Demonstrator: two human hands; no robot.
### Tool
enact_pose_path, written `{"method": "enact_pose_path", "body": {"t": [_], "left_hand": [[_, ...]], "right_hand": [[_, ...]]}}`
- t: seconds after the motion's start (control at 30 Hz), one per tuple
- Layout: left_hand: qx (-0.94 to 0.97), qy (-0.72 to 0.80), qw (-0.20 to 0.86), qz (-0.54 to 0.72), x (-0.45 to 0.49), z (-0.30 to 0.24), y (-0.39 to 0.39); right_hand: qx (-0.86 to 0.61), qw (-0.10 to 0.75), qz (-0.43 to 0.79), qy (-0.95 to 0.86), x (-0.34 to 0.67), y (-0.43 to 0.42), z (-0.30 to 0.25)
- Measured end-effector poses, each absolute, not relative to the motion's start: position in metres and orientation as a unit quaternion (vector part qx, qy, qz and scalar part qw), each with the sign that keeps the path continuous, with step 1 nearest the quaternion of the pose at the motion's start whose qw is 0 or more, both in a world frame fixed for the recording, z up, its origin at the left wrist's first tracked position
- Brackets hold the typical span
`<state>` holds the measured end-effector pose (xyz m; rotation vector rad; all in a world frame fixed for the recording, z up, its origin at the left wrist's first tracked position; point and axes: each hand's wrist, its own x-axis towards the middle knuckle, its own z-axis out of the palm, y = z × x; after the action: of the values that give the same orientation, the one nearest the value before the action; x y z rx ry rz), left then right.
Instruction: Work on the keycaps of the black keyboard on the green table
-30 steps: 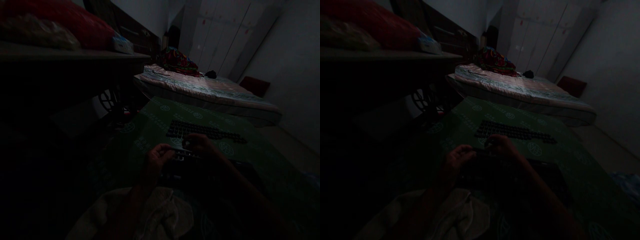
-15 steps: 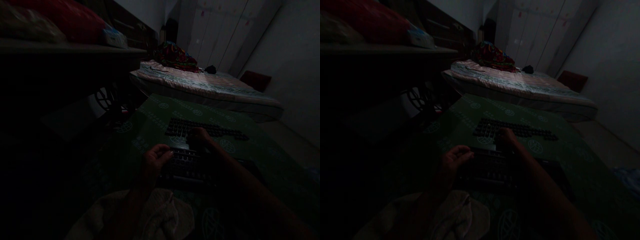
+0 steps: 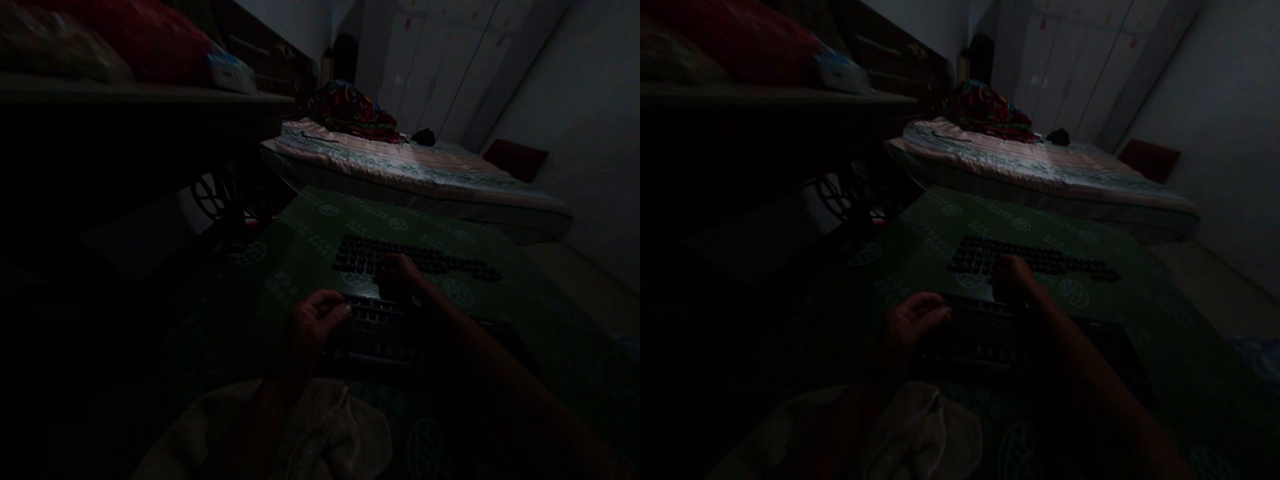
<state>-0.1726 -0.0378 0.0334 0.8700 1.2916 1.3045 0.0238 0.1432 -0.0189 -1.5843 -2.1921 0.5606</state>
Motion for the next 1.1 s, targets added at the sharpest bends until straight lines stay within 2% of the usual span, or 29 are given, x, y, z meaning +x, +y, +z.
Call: {"method": "enact_pose_path", "body": {"t": [0.67, 0.9, 1.1], "left_hand": [[0.378, 0.545, 0.522, 0.536, -0.173, 0.034, -0.038], [0.408, 0.552, 0.502, 0.526, -0.175, 0.028, -0.036], [0.503, 0.558, 0.455, 0.478, -0.169, 0.022, -0.035]], "right_hand": [[-0.556, 0.226, 0.219, -0.769, 0.023, 0.139, -0.020], [-0.580, 0.290, 0.211, -0.731, 0.033, 0.119, 0.001], [-0.545, 0.426, 0.237, -0.682, 0.049, 0.059, 0.032]]}}
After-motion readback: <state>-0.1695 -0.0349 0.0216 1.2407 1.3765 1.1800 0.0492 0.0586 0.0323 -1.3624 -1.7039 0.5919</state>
